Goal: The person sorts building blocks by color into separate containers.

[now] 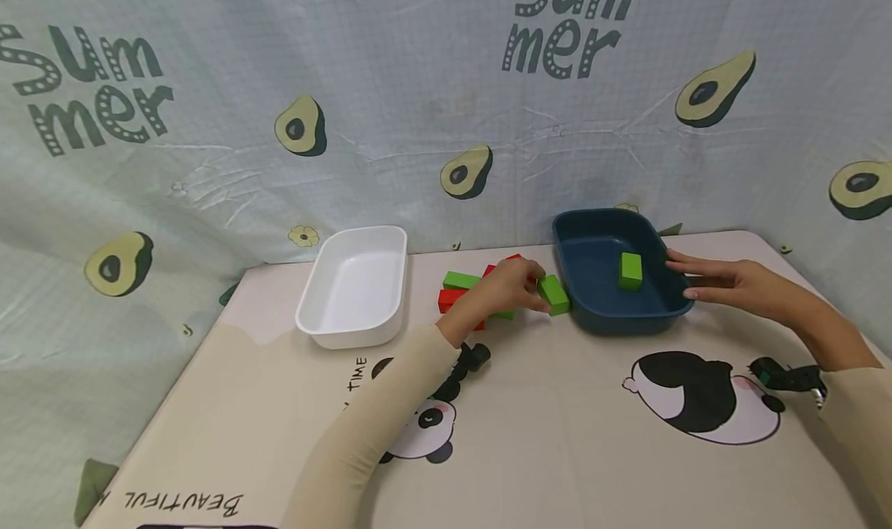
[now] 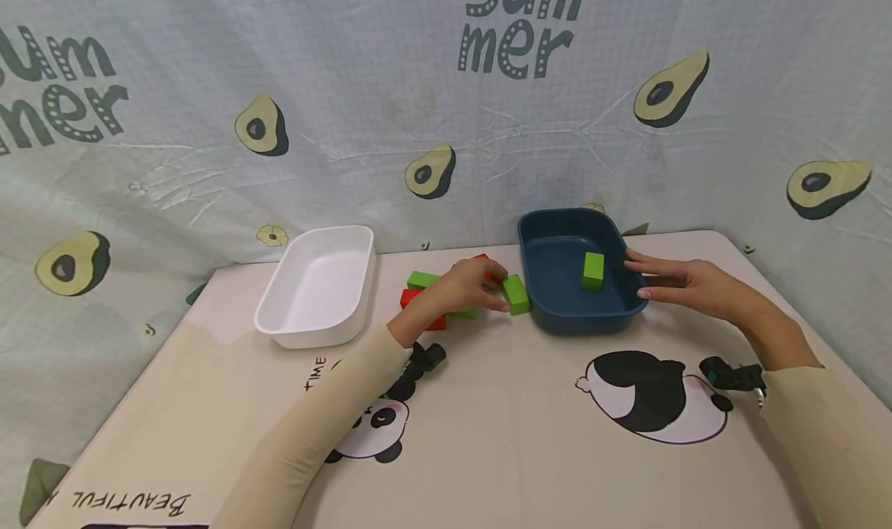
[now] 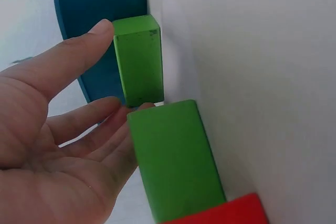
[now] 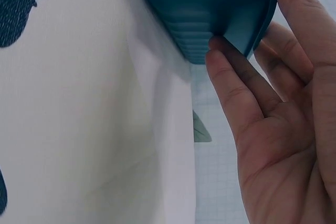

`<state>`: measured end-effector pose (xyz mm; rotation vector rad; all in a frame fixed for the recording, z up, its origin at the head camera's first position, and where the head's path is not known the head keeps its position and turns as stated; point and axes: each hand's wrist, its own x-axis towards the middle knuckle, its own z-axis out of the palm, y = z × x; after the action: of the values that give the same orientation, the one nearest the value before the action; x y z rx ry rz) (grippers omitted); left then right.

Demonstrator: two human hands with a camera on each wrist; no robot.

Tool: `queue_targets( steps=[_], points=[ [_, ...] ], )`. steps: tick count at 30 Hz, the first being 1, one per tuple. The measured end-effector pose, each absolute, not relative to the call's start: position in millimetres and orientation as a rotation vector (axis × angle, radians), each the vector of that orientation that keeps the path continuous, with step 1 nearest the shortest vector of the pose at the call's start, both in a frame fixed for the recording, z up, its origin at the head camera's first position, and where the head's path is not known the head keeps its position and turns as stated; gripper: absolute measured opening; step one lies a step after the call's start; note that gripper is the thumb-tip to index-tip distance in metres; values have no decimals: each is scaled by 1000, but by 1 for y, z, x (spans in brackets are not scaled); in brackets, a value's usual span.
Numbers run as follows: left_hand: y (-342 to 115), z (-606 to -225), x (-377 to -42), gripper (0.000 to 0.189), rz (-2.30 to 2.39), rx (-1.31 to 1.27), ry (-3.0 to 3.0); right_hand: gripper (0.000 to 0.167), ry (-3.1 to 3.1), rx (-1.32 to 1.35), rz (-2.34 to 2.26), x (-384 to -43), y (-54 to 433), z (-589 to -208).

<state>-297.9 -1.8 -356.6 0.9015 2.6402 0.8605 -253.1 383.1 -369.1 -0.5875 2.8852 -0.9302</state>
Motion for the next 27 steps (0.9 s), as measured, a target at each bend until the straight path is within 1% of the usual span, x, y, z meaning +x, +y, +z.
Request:
queue_targets(
  steps=[6,14,17,22,27],
  points=[
    [2,-360,-304,59,892,840,2629,55,2893,-560,-905,-254,383,-369],
    [7,-367,-307,59,811,893,2586,55,2874,-578,-940,-253,382,-368],
    [5,-367,-306,59,781,957,2538,54,2873,-580,-942,-254,382,-368],
    [-2,-362,-303,62,669,1141,2408,54,2866,-593,-944,-254,381,-369],
    [-6,-357,-299,63,654,1212,2267,54,2856,-586,-962,-252,382,-370]
  ],
)
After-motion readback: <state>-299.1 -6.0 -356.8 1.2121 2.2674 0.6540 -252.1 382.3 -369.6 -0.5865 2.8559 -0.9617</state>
